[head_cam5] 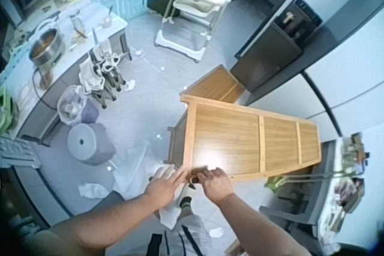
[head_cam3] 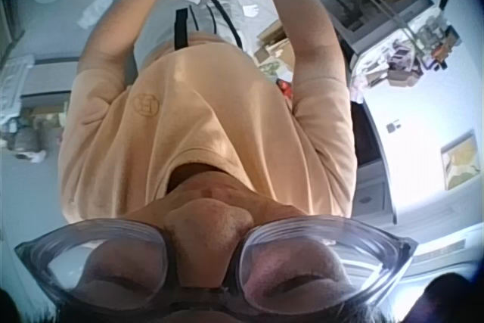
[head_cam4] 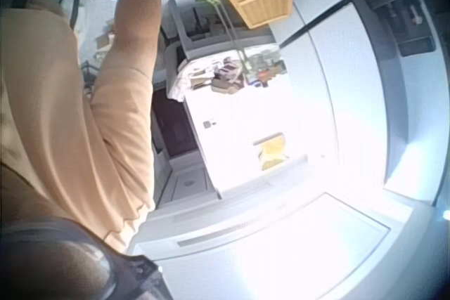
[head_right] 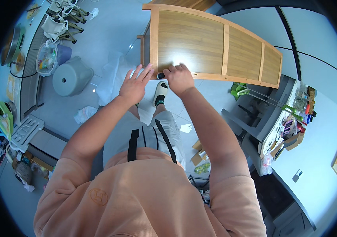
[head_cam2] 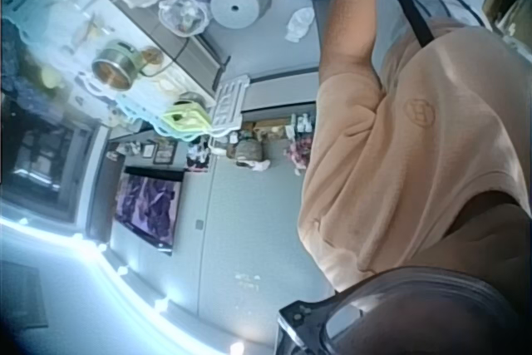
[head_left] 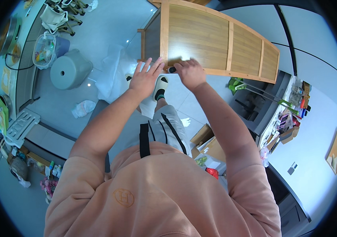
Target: The person assembles a wooden cabinet by using a pink manual screwdriver to tighten screws into pre-drilled holes along the edges and center of a wooden panel.
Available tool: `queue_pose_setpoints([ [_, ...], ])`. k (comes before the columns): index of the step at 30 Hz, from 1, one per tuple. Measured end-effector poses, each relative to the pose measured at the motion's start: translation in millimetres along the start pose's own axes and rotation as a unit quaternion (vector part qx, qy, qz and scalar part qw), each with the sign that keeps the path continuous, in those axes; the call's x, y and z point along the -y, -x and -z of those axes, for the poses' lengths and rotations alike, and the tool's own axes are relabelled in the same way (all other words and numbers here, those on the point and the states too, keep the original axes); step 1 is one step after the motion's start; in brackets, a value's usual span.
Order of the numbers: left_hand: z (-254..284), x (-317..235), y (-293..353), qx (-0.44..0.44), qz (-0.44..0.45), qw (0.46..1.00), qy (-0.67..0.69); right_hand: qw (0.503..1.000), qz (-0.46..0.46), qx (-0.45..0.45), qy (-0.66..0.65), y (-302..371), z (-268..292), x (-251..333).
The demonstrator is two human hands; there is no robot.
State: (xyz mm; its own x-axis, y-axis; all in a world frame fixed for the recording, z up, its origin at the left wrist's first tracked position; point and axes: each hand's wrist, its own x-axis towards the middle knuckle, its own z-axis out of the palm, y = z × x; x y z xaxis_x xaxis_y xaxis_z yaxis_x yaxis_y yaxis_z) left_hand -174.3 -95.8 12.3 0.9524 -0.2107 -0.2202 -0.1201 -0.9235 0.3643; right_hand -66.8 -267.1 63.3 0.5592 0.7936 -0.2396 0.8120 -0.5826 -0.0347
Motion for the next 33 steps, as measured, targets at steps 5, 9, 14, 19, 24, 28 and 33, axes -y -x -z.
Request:
queue_pose_setpoints([
  [5, -1, 6, 5, -0.003, 0.004, 1.0, 0.01, 0.922, -0.284, 0.191, -0.184, -5, 9, 54],
  [9, -1, 0, 0, -0.014, 0.002, 1.0, 0.016, 0.991, -0.041, -0.124, -0.042, 6, -9, 8],
  [14, -4, 6, 6, 0.0, 0.014, 1.0, 0.02, 0.967, -0.195, 0.124, -0.107, 1, 7, 35],
  [19, -2, 0, 1, 0.012, 0.022, 1.0, 0.016, 0.968, -0.209, 0.087, -0.104, 3, -9, 42],
  [24, -1, 0, -1, 0.01, 0.012, 1.0, 0.022, 0.995, -0.086, 0.046, -0.028, 1, 2, 15],
  [28, -3, 2, 2, 0.01, 0.023, 0.999, 0.027, 0.92, -0.314, 0.103, -0.209, -2, -5, 55],
  [33, -2, 3, 1, 0.014, 0.017, 1.0, 0.018, 0.894, -0.364, 0.109, -0.237, -4, -3, 63],
])
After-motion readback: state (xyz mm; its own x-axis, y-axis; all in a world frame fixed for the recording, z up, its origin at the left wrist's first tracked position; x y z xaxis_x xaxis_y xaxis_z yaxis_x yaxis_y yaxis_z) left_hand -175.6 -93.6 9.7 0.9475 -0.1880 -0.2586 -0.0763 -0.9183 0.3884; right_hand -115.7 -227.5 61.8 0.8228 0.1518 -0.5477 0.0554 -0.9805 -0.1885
